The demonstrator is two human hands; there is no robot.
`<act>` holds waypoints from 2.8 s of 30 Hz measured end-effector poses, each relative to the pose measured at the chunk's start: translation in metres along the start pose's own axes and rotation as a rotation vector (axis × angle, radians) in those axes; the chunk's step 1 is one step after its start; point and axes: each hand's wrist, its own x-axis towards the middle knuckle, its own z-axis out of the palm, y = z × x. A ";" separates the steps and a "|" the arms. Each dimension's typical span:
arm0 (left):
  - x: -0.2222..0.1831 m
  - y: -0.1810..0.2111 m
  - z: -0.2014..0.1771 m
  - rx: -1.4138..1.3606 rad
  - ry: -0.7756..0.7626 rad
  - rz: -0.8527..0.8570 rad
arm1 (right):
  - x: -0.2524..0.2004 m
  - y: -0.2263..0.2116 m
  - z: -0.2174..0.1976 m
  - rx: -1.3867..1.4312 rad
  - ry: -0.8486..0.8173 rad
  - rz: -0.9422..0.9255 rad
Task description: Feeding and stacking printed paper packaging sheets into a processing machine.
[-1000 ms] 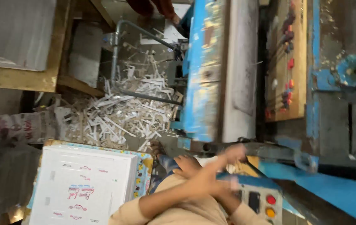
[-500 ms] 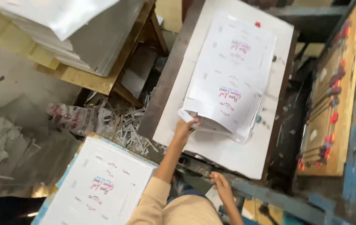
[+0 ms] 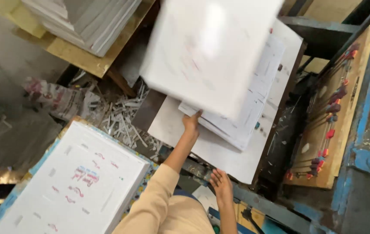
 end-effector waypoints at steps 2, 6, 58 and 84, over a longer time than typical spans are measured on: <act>0.040 0.011 -0.076 0.308 -0.023 0.251 | 0.005 0.013 -0.022 0.044 0.073 0.032; 0.037 0.151 -0.305 1.623 0.150 0.796 | 0.019 0.042 -0.057 0.274 0.180 0.208; -0.351 0.296 -0.818 1.304 1.414 0.302 | -0.008 0.109 0.277 -1.555 -0.660 -1.219; -0.269 0.186 -0.320 1.144 0.104 0.704 | 0.074 0.141 0.227 -2.151 -0.926 -0.859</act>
